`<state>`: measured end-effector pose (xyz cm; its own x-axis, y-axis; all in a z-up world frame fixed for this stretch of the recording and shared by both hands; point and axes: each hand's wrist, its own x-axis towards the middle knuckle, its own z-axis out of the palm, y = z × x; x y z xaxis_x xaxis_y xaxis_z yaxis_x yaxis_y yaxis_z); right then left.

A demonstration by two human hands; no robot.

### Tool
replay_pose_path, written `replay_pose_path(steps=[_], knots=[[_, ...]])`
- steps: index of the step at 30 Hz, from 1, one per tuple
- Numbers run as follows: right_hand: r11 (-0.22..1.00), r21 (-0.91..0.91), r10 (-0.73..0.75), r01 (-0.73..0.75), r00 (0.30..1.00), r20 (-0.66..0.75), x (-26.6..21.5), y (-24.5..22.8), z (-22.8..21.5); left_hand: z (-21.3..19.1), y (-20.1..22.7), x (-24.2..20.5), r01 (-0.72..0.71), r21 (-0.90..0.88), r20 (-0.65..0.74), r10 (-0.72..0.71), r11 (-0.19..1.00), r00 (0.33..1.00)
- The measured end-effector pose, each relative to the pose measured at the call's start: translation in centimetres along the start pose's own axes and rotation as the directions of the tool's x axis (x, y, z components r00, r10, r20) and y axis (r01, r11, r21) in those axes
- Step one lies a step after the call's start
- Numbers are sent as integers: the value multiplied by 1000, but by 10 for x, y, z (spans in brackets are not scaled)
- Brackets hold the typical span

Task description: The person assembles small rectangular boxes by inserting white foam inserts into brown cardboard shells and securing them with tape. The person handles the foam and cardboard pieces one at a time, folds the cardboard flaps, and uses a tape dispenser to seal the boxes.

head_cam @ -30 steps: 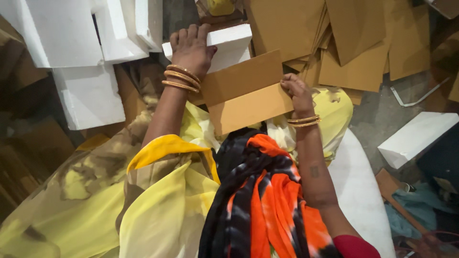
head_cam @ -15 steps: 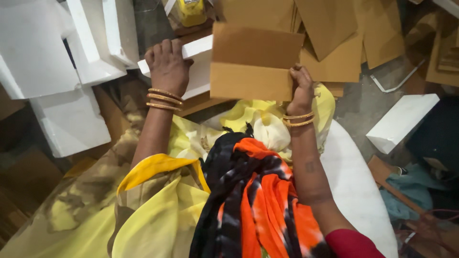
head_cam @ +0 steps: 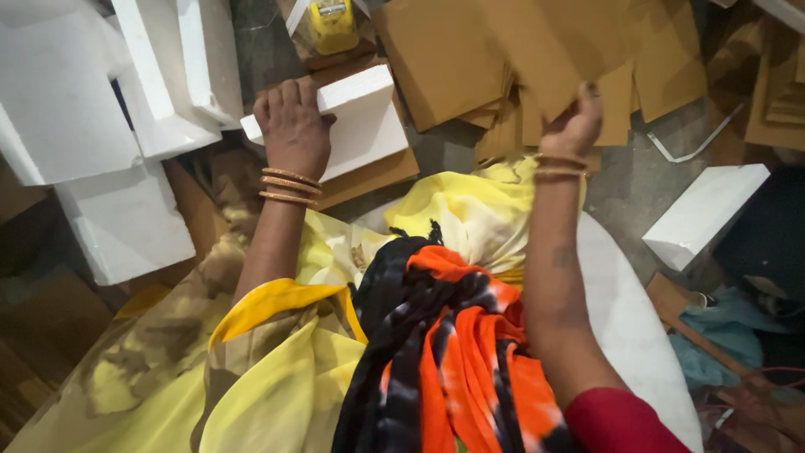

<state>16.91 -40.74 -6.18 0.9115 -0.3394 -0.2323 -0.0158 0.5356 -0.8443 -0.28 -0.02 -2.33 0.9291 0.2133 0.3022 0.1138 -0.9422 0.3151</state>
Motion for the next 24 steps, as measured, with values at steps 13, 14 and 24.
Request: replay_pose_path(steps=[13,14,24], knots=[[520,-738,-174,429,900,400,-1,33,10,0,2,-1,-14,47,-17,15,999,1000],[358,-785,-132,505,860,493,-17,39,25,0,2,-2,-14,44,-19,15,999,1000],[-385,-661,-79,644,691,719,-48,73,115,2,4,-2,-7,73,-43,10,997,999]])
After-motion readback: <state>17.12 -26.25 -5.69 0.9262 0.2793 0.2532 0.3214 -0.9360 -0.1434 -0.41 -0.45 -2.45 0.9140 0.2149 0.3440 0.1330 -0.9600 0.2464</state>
